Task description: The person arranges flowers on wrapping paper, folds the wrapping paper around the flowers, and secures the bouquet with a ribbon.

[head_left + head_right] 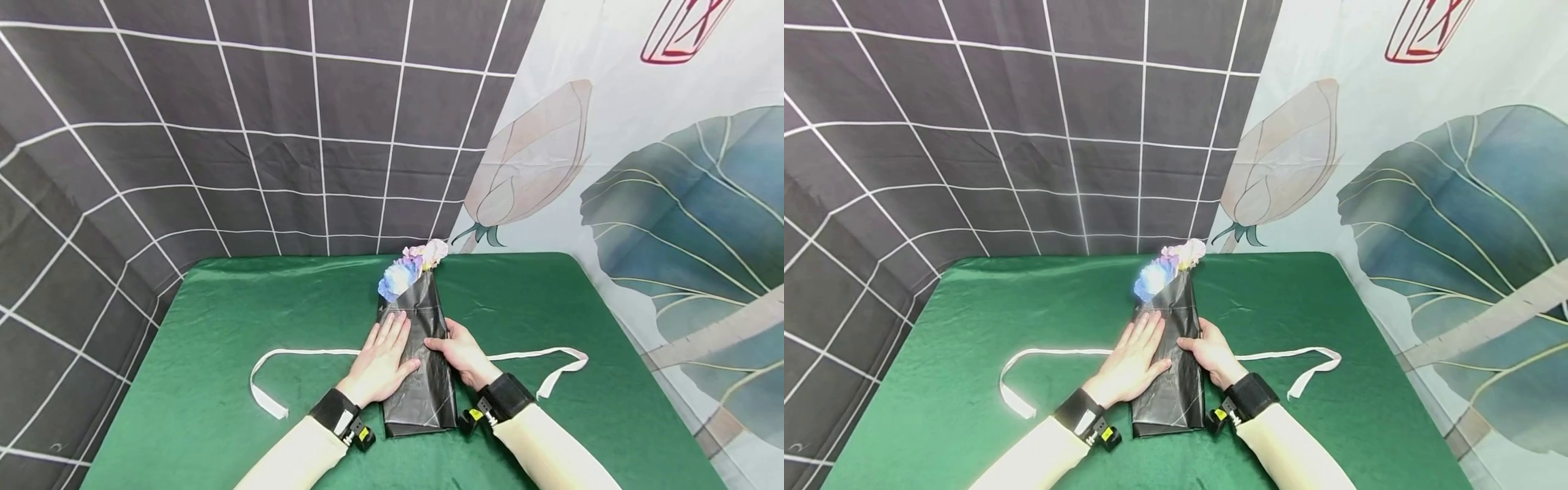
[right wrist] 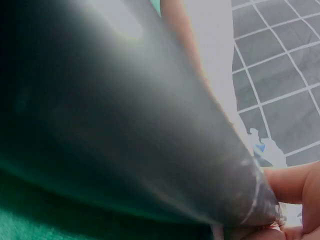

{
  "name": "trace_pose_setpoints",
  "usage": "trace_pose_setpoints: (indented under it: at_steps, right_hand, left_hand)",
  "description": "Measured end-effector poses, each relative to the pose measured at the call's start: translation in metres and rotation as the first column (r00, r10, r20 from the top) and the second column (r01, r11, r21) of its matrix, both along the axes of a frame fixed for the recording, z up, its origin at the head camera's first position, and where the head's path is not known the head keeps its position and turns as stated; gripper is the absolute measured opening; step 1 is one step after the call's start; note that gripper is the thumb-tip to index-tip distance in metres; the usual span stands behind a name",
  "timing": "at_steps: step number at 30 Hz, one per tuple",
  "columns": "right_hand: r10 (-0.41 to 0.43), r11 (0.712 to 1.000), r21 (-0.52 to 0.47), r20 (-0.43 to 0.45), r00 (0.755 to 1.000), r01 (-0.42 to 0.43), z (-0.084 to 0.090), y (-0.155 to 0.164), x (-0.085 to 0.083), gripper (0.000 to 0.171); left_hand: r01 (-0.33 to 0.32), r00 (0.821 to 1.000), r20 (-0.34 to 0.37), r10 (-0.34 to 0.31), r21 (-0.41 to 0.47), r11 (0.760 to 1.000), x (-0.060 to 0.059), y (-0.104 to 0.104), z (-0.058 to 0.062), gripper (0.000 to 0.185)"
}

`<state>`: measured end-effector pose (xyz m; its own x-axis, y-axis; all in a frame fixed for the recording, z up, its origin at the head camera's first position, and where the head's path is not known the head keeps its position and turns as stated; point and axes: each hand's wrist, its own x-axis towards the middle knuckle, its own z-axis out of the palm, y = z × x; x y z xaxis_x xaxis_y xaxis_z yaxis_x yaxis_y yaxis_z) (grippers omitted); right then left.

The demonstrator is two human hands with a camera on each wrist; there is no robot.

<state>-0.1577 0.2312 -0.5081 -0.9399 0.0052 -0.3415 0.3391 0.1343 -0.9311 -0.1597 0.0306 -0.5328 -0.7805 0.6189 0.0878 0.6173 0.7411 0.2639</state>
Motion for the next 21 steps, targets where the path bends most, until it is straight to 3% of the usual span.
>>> trace_pose_setpoints:
  at_steps: [4, 6, 7, 9, 11, 12, 14, 17, 21]
  right_hand:
    - [0.022, 0.995, 0.094, -0.022, 1.0, -0.02, -0.001, 0.0, -0.002, 0.042]
    - [0.038, 0.972, 0.233, -0.071, 0.997, -0.02, -0.001, 0.001, -0.003, 0.052]
    - [0.054, 0.947, 0.32, -0.097, 0.994, -0.02, -0.001, 0.002, -0.004, 0.06]
    - [0.103, 0.863, 0.505, -0.149, 0.983, -0.014, -0.003, 0.006, -0.005, 0.079]
    - [0.157, 0.749, 0.663, -0.187, 0.97, 0.006, -0.003, 0.01, -0.007, 0.096]
    - [0.189, 0.7, 0.714, -0.193, 0.963, 0.006, -0.004, 0.012, -0.007, 0.101]
    - [0.25, 0.635, 0.773, -0.193, 0.949, -0.01, -0.005, 0.016, -0.008, 0.103]
    - [0.309, 0.598, 0.801, -0.197, 0.93, -0.028, -0.005, 0.02, -0.005, 0.096]
    - [0.345, 0.592, 0.805, -0.208, 0.915, -0.041, -0.002, 0.024, -0.002, 0.081]
  left_hand:
    - [0.006, 1.0, -0.005, -0.006, -0.01, 1.0, 0.003, -0.002, -0.001, 0.076]
    - [0.012, 1.0, -0.019, -0.012, -0.016, 1.0, 0.005, -0.003, -0.001, 0.075]
    - [0.012, 1.0, -0.026, -0.013, -0.027, 1.0, 0.006, -0.003, -0.001, 0.075]
    - [0.013, 0.999, -0.038, -0.015, -0.042, 0.999, 0.007, -0.004, 0.0, 0.075]
    - [0.019, 0.999, -0.042, -0.022, -0.054, 0.998, 0.007, -0.006, 0.001, 0.075]
    - [0.025, 0.999, -0.036, -0.027, -0.058, 0.998, 0.007, -0.007, 0.002, 0.075]
    - [0.047, 0.999, 0.008, -0.047, -0.058, 0.997, 0.008, -0.011, 0.004, 0.076]
    - [0.09, 0.991, 0.103, -0.086, -0.043, 0.995, 0.008, -0.019, 0.007, 0.083]
    - [0.156, 0.967, 0.213, -0.143, -0.043, 0.987, 0.01, -0.03, 0.011, 0.098]
